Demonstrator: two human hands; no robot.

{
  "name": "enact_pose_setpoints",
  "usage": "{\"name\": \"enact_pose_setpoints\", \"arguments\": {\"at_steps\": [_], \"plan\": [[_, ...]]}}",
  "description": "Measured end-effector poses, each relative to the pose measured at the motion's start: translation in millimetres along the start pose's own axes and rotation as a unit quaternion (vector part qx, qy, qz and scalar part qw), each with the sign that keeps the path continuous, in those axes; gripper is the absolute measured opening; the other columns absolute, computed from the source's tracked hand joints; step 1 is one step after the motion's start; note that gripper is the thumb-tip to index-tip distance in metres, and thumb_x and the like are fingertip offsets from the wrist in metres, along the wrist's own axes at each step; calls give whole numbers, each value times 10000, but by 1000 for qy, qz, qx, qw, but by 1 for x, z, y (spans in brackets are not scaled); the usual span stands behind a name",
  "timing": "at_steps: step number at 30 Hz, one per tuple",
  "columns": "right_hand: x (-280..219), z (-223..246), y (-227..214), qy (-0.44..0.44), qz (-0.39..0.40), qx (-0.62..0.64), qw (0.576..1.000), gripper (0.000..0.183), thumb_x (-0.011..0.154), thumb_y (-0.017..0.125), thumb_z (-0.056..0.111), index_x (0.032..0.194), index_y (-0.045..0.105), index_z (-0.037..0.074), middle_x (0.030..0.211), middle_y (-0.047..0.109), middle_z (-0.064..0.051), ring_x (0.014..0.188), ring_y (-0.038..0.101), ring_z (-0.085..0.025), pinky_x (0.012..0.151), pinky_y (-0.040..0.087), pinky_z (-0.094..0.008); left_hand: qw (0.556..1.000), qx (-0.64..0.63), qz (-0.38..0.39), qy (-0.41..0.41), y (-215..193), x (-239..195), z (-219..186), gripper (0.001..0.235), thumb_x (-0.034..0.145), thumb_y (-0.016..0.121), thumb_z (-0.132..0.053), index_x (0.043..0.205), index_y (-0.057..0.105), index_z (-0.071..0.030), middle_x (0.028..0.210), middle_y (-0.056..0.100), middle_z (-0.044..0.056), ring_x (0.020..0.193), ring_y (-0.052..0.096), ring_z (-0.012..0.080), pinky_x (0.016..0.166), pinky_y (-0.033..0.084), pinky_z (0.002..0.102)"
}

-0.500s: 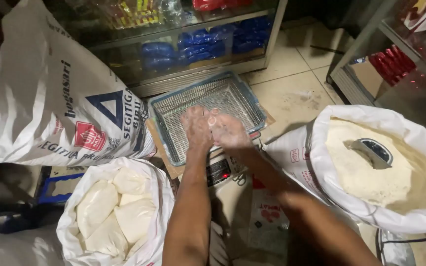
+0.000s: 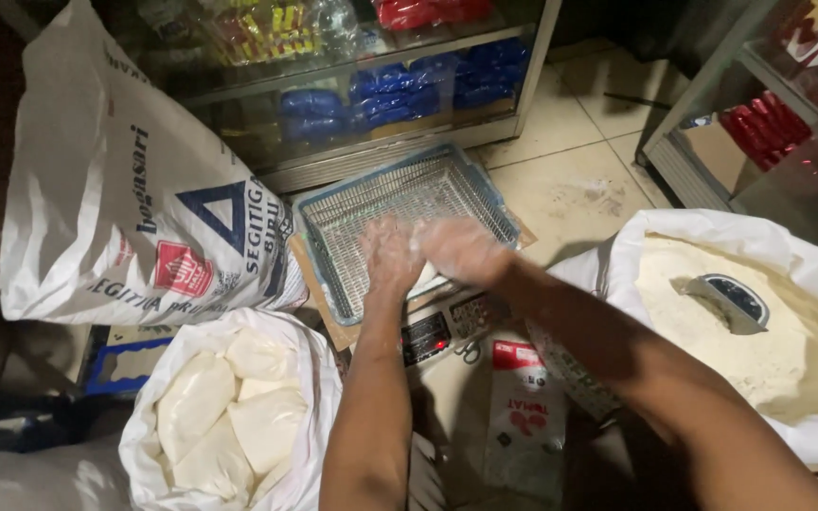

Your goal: Scooping flour from a large bulk sack into smaller plastic bags and weighing them on a digital scale.

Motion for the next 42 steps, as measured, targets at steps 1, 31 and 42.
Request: {"name": "enact_pose_setpoints", "arguments": {"at_steps": [1,31,42], "plan": [[-1,1,-1,-2,2,1,1000,315,991,470,366,1118,715,212,875,682,-72,735,688,-224,671,557,-376,1000,1,1,-3,16,5,12,569,1037,380,-573,1069,726,-123,1174,630,128,1213,539,381,1017,404,613],[-11,-58,52,120,-182,107,970,281,971,527,518,1007,755,358,874,754,25,829,741,-219,739,602,-373,986,-164,43,-9,-8,12,10,272,894,562,-229,1034,724,-61,1101,582,180,1014,649,481,943,518,588],[91,20,52,-403,48,886,224,172,1073,475,40,1115,637,-1,1047,599,-53,839,614,-63,668,473,-95,758,-564,-134,299,-212,-27,-80,153,918,698,-164,879,717,-16,1004,657,169,1029,626,304,1012,496,454]]}}
Point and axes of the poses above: each hand's wrist, its own x-axis towards the middle knuckle, its own y-axis out of the palm, z = x × y, the point moved 8 cm from there along x, towards the middle knuckle
